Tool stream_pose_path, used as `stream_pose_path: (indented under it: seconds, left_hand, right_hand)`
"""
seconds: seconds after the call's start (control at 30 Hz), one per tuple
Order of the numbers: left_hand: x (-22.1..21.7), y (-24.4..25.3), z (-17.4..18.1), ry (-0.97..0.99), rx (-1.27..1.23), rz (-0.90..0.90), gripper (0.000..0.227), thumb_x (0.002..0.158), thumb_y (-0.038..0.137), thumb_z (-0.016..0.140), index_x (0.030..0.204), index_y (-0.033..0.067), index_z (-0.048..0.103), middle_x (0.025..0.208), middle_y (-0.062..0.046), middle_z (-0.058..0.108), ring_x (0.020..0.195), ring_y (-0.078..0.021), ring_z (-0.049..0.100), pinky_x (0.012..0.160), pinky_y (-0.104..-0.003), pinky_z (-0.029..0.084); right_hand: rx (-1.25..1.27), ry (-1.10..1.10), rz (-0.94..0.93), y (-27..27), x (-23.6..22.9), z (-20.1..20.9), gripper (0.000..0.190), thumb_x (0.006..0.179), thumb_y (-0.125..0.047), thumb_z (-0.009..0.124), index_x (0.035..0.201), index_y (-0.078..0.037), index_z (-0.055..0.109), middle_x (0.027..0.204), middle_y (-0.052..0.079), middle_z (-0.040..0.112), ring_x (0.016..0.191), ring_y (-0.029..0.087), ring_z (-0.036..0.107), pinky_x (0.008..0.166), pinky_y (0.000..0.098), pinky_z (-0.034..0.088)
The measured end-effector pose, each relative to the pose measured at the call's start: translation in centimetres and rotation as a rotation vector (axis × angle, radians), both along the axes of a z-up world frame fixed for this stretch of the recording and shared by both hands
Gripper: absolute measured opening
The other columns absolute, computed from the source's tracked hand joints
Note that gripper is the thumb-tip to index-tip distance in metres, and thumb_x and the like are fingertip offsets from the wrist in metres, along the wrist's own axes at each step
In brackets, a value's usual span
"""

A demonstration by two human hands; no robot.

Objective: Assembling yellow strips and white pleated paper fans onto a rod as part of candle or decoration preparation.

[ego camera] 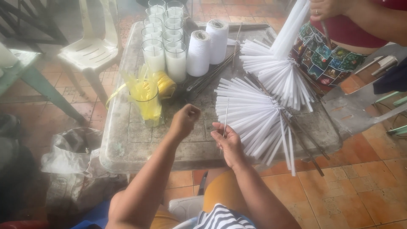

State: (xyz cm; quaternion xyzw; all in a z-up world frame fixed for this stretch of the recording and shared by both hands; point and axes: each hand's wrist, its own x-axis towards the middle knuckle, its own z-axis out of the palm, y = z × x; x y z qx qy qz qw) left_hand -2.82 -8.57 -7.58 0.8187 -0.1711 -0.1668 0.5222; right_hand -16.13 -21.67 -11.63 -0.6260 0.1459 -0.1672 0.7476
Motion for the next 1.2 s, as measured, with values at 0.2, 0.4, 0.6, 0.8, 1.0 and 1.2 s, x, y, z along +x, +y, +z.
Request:
stream_pose_path:
  seconds: [0.2, 0.4, 0.6, 0.8, 1.0, 1.2]
  left_hand:
    - [-6.7, 3.1, 4.5, -0.14, 0.173, -0.136, 0.02, 0.102, 0.019, 0.057, 0.118, 0.0109, 0.065, 0.094, -0.012, 0.077, 0.095, -0.0287, 0.076, 0.082, -0.043, 0.058]
    - [-7.4, 7.3, 3.8, 0.031, 0.127, -0.267, 0.043, 0.101, 0.028, 0.058, 0.138, 0.0061, 0.056, 0.106, -0.025, 0.075, 0.107, -0.0396, 0.072, 0.089, -0.054, 0.056]
    - [-6.9, 9.4, 0.0, -0.119, -0.876, 0.154, 0.04, 0.113, 0.03, 0.032, 0.106, 0.0095, 0.066, 0.059, 0.009, 0.044, 0.05, -0.0026, 0.042, 0.047, -0.013, 0.039]
    - [-6.6, 10.1, 1.1, -0.193, -0.998, 0.422, 0.041, 0.113, 0.04, 0.03, 0.106, 0.0177, 0.063, 0.056, 0.011, 0.041, 0.046, -0.0029, 0.04, 0.043, -0.015, 0.034]
    - [-6.8, 15.2, 5.4, 0.037, -1.032, 0.648, 0.03, 0.113, 0.029, 0.039, 0.097, 0.0232, 0.064, 0.053, 0.013, 0.037, 0.046, -0.003, 0.036, 0.045, -0.018, 0.033]
    - [-5.5, 20.5, 1.6, -0.922, -0.691, 0.977, 0.021, 0.117, 0.008, 0.04, 0.126, 0.0016, 0.058, 0.093, -0.009, 0.054, 0.094, -0.0277, 0.069, 0.082, -0.034, 0.062]
  right_hand:
    - [0.115, 0.053, 0.071, 1.9, 2.1, -1.1, 0.02, 0.095, -0.023, 0.075, 0.106, -0.006, 0.076, 0.064, -0.004, 0.055, 0.051, 0.002, 0.04, 0.047, 0.0191, 0.035]
    - [-0.046, -0.017, 0.11, 1.6, 2.4, 0.6, 0.014, 0.094, -0.025, 0.077, 0.095, -0.011, 0.079, 0.065, 0.003, 0.066, 0.053, 0.003, 0.044, 0.048, 0.0162, 0.036]
    - [0.015, -0.182, 0.552, 6.1, 0.6, 5.6, 0.065, 0.089, -0.045, 0.076, 0.144, -0.015, 0.058, 0.104, 0.009, 0.076, 0.045, -0.006, 0.036, 0.044, 0.0103, 0.044]
    - [0.198, 0.104, 0.673, 9.4, 0.4, 1.1, 0.027, 0.097, -0.021, 0.074, 0.118, -0.004, 0.073, 0.07, 0.007, 0.072, 0.037, -0.001, 0.045, 0.033, 0.0138, 0.036]
    - [-0.254, 0.005, 0.403, 6.2, 0.9, 0.9, 0.014, 0.093, -0.019, 0.077, 0.097, -0.006, 0.081, 0.061, 0.007, 0.071, 0.043, 0.001, 0.039, 0.04, 0.016, 0.032]
    - [-0.775, -0.11, 0.253, 2.8, 0.7, 4.1, 0.016, 0.092, -0.02, 0.073, 0.096, -0.006, 0.08, 0.082, 0.005, 0.077, 0.07, 0.012, 0.07, 0.062, 0.0241, 0.056]
